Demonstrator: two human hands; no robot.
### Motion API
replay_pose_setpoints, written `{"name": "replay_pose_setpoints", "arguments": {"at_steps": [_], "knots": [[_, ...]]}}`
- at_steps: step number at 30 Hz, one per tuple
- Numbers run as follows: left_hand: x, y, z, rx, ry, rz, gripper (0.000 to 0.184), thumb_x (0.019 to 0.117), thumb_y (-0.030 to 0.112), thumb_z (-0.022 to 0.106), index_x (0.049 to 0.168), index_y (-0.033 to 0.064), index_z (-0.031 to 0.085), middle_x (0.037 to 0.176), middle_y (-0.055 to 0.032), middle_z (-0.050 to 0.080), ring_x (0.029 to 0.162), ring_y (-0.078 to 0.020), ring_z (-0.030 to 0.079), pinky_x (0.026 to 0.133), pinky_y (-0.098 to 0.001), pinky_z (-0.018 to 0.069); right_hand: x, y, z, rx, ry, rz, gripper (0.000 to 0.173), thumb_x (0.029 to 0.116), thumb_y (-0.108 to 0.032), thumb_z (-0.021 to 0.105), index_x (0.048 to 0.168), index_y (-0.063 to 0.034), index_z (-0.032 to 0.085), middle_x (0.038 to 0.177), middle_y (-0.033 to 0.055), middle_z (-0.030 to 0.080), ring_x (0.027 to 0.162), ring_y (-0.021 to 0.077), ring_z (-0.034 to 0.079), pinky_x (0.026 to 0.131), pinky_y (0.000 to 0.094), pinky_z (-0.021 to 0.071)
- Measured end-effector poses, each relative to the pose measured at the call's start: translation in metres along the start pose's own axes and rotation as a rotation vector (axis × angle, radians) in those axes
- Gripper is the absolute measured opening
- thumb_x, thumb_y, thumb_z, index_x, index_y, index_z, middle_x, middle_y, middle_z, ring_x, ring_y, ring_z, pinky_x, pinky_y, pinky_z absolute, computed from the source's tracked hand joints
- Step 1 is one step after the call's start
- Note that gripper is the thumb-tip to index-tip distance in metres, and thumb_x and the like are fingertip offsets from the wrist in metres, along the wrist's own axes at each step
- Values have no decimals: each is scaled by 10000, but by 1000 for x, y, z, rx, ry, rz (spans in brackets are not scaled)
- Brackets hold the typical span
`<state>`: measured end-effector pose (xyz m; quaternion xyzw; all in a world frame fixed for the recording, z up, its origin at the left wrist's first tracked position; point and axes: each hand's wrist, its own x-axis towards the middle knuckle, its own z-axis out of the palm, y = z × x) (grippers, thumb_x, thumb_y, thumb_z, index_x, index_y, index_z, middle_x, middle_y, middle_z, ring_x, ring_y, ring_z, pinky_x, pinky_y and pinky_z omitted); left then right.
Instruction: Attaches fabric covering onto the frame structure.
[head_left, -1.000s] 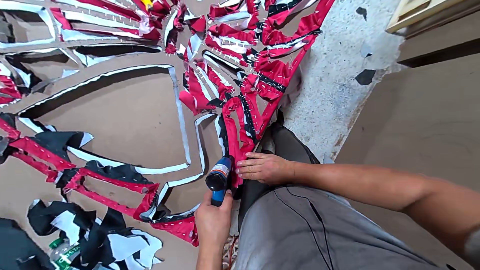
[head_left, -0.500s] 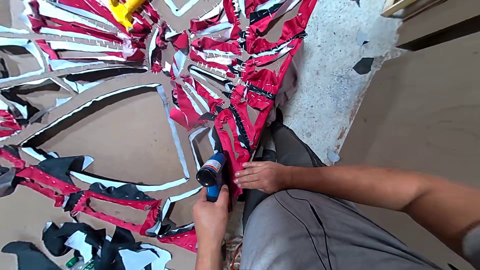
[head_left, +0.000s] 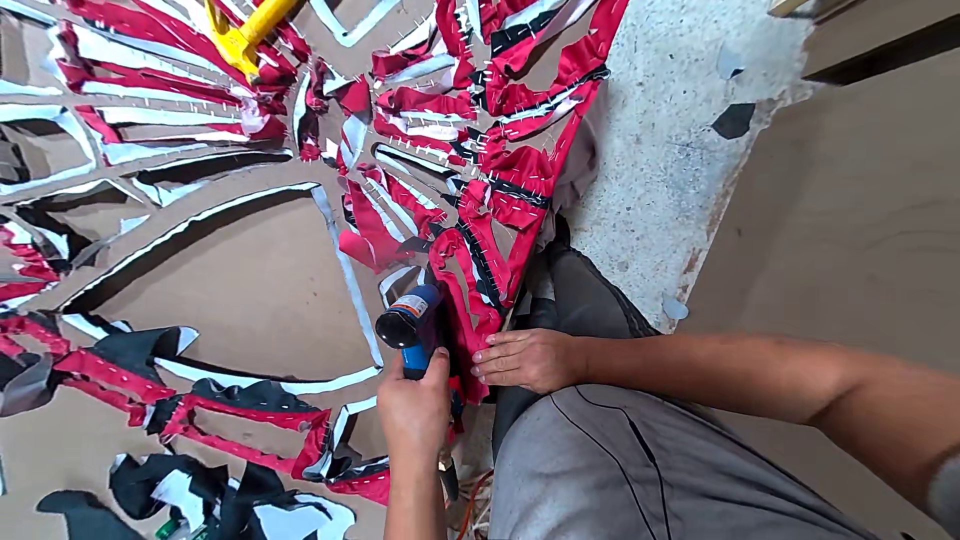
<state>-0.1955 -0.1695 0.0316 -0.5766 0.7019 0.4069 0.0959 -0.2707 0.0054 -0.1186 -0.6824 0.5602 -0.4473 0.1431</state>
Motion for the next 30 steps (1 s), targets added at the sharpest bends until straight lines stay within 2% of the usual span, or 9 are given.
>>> {"name": "replay_pose_setpoints", "arguments": {"at_steps": [10,13,15,17,19,21,23,25,30], "knots": [[14,22,1,-53,4,-50,211,992,227,676,968,18,664,607,-68,648,474,-190,625,467,-367,561,2,2,-5,37,-40,-7,333,1016,18,491,1240,-64,724,1340,51,694,1356,201,573,1216,372,354],[19,20,-5,-113,-15,-17,216,990,211,661,965,-3,660,601,-88,644,474,-206,629,469,-369,570,1,7,-12,220,30,27,289,1004,24,522,1137,-60,764,1244,64,739,1288,212,629,1191,390,402],[24,21,-28,-95,-56,56,252,967,242,646,947,-9,668,635,-95,667,530,-223,661,519,-398,591,2,1,-25,329,151,218,234,981,-12,571,1045,-69,789,1106,40,776,1141,168,705,1093,371,514],[38,31,-59,51,-99,147,258,901,279,672,970,31,694,730,-71,728,628,-213,717,589,-423,621,3,-8,-46,427,213,615,168,976,-140,661,1082,-67,770,1000,8,774,949,88,732,906,316,611],[58,45,-84,208,-124,231,256,820,282,702,964,70,701,748,-40,728,647,-193,718,601,-434,620,11,-9,-59,574,181,1025,294,955,-292,738,1137,-61,726,913,23,765,802,114,736,794,365,635],[77,60,-90,337,-137,284,220,789,274,704,896,82,687,670,-40,676,565,-191,668,536,-429,579,23,-1,-61,654,92,1260,412,984,-445,680,1090,-48,709,831,41,756,713,158,730,741,412,626],[89,79,-86,591,-175,361,198,868,272,761,887,84,704,673,-70,659,581,-234,650,559,-510,547,33,7,-59,678,37,1350,452,1022,-484,600,981,-45,698,756,28,736,659,145,705,714,400,596],[97,88,-78,797,-194,512,153,852,235,811,892,112,729,681,-79,653,628,-269,642,584,-568,503,35,10,-52,669,75,1342,425,1029,-445,605,913,-46,696,670,22,699,569,130,669,621,361,586],[117,90,-70,820,-231,606,164,843,266,786,798,137,695,637,-30,631,592,-217,633,553,-521,497,34,8,-51,735,148,1355,375,1021,-412,632,923,-55,689,657,16,690,556,117,661,589,320,577]]}}
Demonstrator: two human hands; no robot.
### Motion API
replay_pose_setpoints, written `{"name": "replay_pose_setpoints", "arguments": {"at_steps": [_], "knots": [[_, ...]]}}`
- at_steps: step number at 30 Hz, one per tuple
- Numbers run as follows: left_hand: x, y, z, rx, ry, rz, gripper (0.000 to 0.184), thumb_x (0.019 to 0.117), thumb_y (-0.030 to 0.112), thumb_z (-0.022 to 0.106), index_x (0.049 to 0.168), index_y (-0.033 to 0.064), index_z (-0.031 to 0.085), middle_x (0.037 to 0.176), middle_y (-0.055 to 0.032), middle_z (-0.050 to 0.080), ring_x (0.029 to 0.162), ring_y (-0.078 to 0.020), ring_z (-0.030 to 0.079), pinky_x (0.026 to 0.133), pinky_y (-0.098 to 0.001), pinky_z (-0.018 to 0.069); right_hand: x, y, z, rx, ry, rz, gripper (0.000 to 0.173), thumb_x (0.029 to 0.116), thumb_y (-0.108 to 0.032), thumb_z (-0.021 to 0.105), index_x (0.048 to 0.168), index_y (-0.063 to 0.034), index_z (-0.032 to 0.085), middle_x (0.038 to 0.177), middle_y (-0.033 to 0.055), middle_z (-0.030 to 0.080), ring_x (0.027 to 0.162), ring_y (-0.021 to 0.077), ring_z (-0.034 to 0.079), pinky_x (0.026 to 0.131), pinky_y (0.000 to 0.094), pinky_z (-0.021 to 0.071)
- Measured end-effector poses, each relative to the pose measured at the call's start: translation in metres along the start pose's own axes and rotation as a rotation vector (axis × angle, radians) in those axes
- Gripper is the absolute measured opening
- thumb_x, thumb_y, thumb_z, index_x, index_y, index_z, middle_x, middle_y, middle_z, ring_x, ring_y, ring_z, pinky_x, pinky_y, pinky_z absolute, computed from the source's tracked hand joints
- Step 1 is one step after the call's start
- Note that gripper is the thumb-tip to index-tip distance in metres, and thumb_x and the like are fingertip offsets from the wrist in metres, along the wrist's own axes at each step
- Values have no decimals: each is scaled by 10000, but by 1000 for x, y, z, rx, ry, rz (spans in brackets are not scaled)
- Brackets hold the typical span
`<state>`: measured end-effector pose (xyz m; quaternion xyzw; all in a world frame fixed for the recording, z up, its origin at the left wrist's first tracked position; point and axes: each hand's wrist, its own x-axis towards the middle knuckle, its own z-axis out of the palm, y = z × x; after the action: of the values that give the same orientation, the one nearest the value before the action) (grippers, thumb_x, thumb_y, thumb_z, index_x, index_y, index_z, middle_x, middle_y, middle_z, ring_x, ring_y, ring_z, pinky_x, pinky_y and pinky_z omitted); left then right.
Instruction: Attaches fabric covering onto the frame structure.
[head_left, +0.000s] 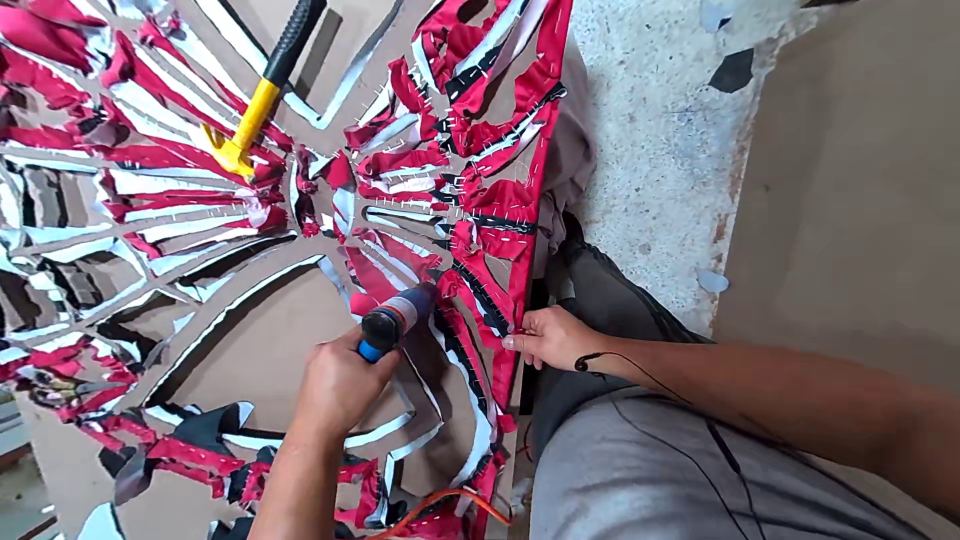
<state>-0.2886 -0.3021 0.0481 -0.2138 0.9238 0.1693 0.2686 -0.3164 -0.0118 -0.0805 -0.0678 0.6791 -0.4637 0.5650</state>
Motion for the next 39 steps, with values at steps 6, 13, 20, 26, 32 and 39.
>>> {"name": "replay_pose_setpoints", "arguments": {"at_steps": [6,13,20,26,32,39], "knots": [[12,-6,-2,43,9,113,187,789,330,747,801,152,690,629,5,623,584,-183,631,533,-490,494,1,2,0,16,1,19,373,1012,-426,643,906,-70,683,657,6,692,550,101,649,588,309,564],[24,-7,-7,92,77,289,211,769,352,703,789,142,686,605,19,599,558,-147,613,495,-436,468,-1,-1,-1,-32,-4,13,388,1021,-430,624,882,-71,671,654,-6,688,559,90,650,597,295,560],[43,6,-20,130,12,382,191,730,304,744,798,137,680,603,11,584,554,-180,606,496,-463,462,-3,-2,3,-42,32,13,374,1023,-411,629,887,-66,676,652,0,688,552,87,655,584,286,567],[43,18,-32,145,-30,321,161,772,259,795,837,157,690,615,-1,596,567,-209,612,503,-501,462,-4,-3,-2,-49,-2,-31,362,1021,-382,641,897,-44,682,661,13,701,557,103,668,585,306,580],[-82,17,8,-357,91,-238,438,840,452,712,1002,46,709,759,-51,705,629,-172,692,595,-469,599,13,-28,-49,76,-126,114,496,1020,-426,625,1122,58,656,1002,153,750,931,236,746,911,464,600],[-159,108,112,-854,169,-664,281,863,288,764,942,22,722,694,-22,702,587,-116,683,586,-365,610,37,-58,-70,202,-186,264,444,992,-372,691,1212,6,619,951,140,774,808,246,781,786,390,666]]}}
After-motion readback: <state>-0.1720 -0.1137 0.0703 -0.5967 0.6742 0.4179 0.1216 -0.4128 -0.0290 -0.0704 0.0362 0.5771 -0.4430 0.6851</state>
